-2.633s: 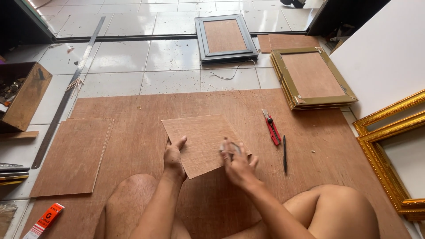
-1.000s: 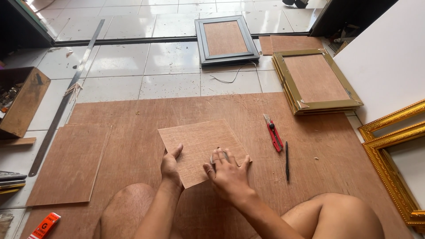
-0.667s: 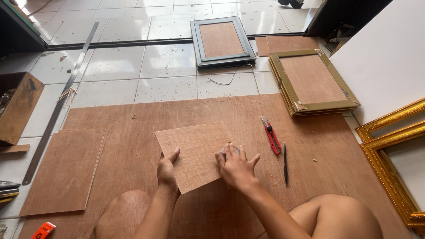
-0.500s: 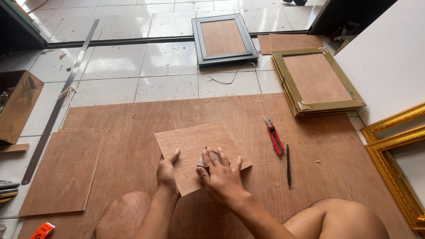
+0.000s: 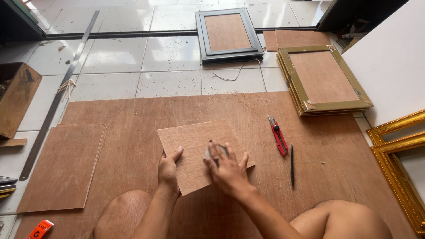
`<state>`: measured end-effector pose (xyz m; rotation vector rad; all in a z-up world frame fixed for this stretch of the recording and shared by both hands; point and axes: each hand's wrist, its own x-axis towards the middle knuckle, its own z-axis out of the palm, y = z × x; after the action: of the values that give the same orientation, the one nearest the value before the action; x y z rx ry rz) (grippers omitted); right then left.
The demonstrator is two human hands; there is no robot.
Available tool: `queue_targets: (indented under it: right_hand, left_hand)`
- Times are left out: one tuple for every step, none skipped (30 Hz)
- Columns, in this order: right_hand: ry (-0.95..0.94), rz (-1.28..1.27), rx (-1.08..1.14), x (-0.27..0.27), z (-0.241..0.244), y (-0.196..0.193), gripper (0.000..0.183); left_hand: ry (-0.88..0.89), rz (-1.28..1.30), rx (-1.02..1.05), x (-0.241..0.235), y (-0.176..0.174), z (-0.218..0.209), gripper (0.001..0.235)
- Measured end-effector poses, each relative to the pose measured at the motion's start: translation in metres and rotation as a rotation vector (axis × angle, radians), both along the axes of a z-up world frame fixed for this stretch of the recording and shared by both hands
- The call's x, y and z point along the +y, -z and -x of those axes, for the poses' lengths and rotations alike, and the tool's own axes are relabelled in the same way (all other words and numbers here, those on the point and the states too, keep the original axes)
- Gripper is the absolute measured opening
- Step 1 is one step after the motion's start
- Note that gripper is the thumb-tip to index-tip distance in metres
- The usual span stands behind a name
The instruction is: The person assembles a picture frame by placing a wooden board into a gold frame, then flips it and sets it aside. They then pick up a separate rectangular wooden board and sand its surface with a sanding block, flipping the board to sand both sides.
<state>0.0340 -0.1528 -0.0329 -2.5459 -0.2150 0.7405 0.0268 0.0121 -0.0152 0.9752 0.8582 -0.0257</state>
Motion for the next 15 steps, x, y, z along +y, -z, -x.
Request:
queue_targets:
  right_hand:
    - [0.003, 0.003, 0.0, -0.014, -0.012, 0.014, 0.1]
    - [0.115, 0.03, 0.024, -0.028, -0.024, 0.027, 0.097]
    - [0.225, 0.052, 0.034, -0.039, -0.039, 0.04, 0.093]
    - [0.224, 0.051, 0.023, -0.041, -0.041, 0.042, 0.093]
    - [0.24, 0.086, 0.034, -0.043, -0.042, 0.044, 0.087]
    - [0.255, 0.12, 0.044, -0.044, -0.042, 0.047, 0.081]
    - [0.251, 0.12, 0.042, -0.034, -0.033, 0.035, 0.081]
    - [0.197, 0.093, 0.004, -0.024, -0.024, 0.023, 0.082]
    - [0.14, 0.065, -0.023, -0.013, -0.01, 0.014, 0.084]
    - [0.134, 0.065, -0.015, -0.004, -0.001, 0.008, 0.084]
    - [0.039, 0.005, -0.039, 0.005, 0.009, 0.002, 0.086]
    - [-0.055, -0.055, -0.063, 0.014, 0.018, -0.004, 0.089]
    - [-0.052, -0.056, -0.056, 0.009, 0.013, -0.002, 0.089]
    - [-0.02, 0.003, -0.042, 0.003, 0.008, -0.001, 0.092]
    - [0.011, 0.063, -0.039, -0.002, -0.003, -0.002, 0.095]
  left_hand:
    - [0.003, 0.003, 0.0, 0.0, -0.003, 0.0, 0.039]
    - [0.027, -0.015, -0.001, 0.0, -0.007, 0.001, 0.042]
    - [0.048, -0.036, -0.013, 0.002, -0.011, -0.001, 0.045]
    - [0.047, -0.036, -0.024, 0.001, -0.011, -0.003, 0.045]
    - [0.06, -0.04, -0.04, 0.001, -0.011, -0.003, 0.044]
    - [0.073, -0.044, -0.057, 0.001, -0.01, -0.004, 0.043]
    - [0.069, -0.044, -0.059, 0.001, -0.011, -0.005, 0.043]
    - [0.084, -0.054, -0.059, 0.001, -0.012, -0.005, 0.043]
    - [0.098, -0.065, -0.049, 0.001, -0.011, -0.003, 0.043]
    - [0.093, -0.066, -0.04, 0.002, -0.005, -0.003, 0.043]
    - [0.074, -0.018, -0.012, 0.004, 0.001, -0.004, 0.038]
    - [0.055, 0.029, 0.016, 0.005, 0.007, -0.005, 0.034]
    - [0.057, 0.028, 0.024, 0.006, 0.004, -0.004, 0.034]
    - [0.136, 0.022, 0.024, 0.006, 0.001, -0.003, 0.037]
    - [0.214, 0.014, 0.013, 0.007, -0.004, -0.008, 0.041]
